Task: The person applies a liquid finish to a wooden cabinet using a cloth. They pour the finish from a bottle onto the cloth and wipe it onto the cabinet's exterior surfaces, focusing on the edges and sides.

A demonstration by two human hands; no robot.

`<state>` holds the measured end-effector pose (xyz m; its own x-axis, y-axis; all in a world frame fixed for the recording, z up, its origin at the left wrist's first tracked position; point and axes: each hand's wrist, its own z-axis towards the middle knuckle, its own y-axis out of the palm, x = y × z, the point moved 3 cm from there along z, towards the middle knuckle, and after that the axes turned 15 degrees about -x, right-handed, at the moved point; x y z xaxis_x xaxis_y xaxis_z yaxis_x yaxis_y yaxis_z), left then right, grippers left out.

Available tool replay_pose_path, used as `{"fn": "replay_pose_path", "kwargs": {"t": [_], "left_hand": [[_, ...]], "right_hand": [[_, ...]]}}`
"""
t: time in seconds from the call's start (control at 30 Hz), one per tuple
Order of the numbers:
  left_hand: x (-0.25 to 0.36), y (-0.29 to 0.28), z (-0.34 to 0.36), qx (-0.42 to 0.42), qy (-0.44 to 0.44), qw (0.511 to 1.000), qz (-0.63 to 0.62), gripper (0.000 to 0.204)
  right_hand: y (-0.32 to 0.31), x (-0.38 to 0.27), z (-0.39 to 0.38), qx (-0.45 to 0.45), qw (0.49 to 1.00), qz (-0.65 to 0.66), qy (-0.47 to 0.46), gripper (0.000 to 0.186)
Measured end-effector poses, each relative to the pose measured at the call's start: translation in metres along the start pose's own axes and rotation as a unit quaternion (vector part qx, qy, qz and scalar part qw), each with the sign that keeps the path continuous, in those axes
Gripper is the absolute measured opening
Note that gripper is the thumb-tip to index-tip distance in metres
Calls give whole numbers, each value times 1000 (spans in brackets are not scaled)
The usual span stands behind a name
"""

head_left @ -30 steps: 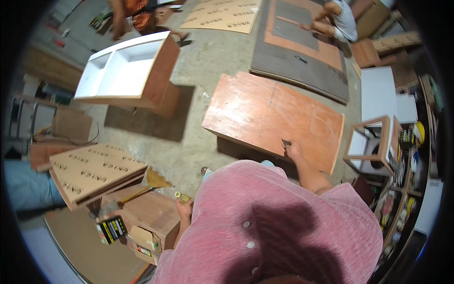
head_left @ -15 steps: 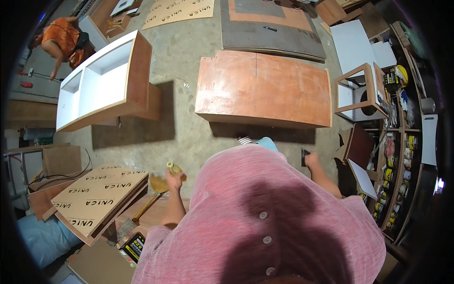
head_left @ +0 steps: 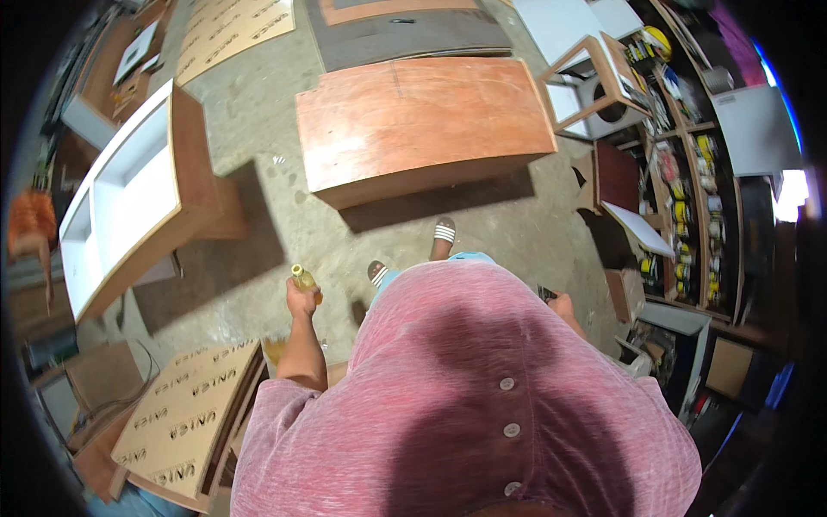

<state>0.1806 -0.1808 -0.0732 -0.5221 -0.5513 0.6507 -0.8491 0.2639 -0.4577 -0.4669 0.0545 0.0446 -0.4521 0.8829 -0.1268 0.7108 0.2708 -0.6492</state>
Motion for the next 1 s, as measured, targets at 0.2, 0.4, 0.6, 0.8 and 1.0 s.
{"fn": "replay_pose_path", "kwargs": {"t": [0.2,0.4,0.6,0.8,1.0], "left_hand": [[22,37,-5,-76,43,996,-5,54],[70,84,-14,-98,52,988,102,58],[133,145,-33,-92,59,983,150,62],[216,241,-64,-94,77,976,181,63],[295,345,-62,-166,125,969,137,62]], "right_hand": [[12,36,-11,17,994,66,86,36],[46,130,41,14,990,142,13,34],[27,207,73,-24,988,154,13,32],[-13,278,107,-11,981,192,40,35],[-89,309,144,-5,965,261,37,31]]}}
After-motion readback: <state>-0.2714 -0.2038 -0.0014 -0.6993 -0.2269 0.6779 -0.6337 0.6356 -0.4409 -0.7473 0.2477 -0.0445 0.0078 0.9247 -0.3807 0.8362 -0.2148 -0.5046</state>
